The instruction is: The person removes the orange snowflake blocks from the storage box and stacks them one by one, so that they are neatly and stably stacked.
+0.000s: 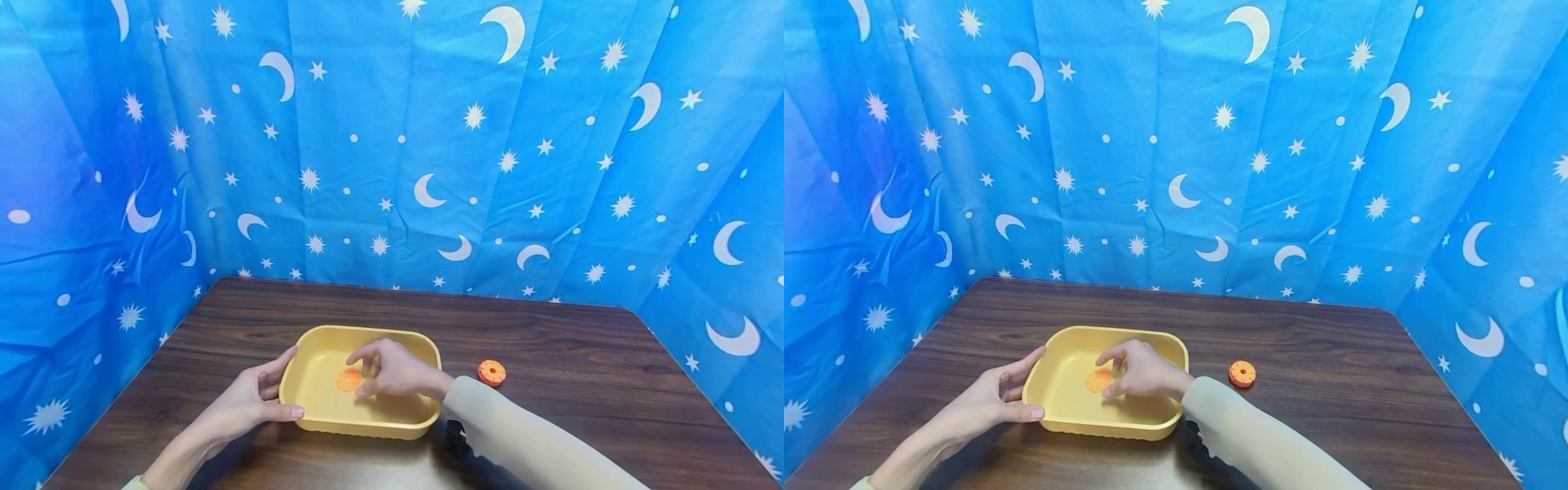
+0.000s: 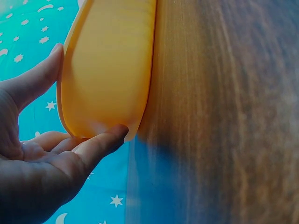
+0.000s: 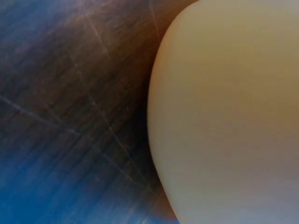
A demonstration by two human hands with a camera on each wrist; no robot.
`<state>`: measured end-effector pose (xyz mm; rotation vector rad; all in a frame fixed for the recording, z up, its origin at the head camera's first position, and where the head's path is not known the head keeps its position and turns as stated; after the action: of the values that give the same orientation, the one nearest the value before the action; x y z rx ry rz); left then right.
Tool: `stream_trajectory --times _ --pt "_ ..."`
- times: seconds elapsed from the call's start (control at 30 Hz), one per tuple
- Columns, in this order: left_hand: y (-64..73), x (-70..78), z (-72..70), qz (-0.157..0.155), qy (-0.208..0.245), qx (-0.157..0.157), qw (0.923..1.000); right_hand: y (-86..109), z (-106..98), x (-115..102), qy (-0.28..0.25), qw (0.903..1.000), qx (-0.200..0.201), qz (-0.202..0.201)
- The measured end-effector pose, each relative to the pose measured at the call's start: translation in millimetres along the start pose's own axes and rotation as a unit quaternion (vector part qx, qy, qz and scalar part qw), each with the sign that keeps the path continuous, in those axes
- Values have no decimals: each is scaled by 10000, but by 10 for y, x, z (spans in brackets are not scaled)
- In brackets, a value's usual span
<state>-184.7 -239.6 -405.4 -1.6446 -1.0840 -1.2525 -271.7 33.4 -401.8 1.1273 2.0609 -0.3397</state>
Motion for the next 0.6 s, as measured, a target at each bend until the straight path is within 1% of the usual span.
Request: stream_trajectory --times 0.1,0.2,0.37,0.5,0.6 --pt "0 1 0 -8 -38 9 10000 -24 19 4 79 9999 -40 127" --pt "-1 1 -2 -9 -80 19 10000 -48 36 3 207 9997 -68 148" --pt "1 -6 -5 3 12 -25 10000 -76 55 -7 366 9990 -91 232" --pt "3 -13 -2 -3 16 -21 10000 -88 70 -3 486 9985 -109 229" --pt "2 -13 0 -12 -3 -4 10000 -95 78 3 564 9982 -122 154"
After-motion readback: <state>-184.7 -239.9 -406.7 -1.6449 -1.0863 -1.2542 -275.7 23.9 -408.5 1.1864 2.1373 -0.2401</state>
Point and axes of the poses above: each hand's wrist, its own y-axis away from the middle knuckle, its own z-axis out of the palm, x = y × z, the point moved 1 cm from there along -y, towards the middle knuckle, and after that the axes turned 12 degrees about z, right-handed, at the moved point
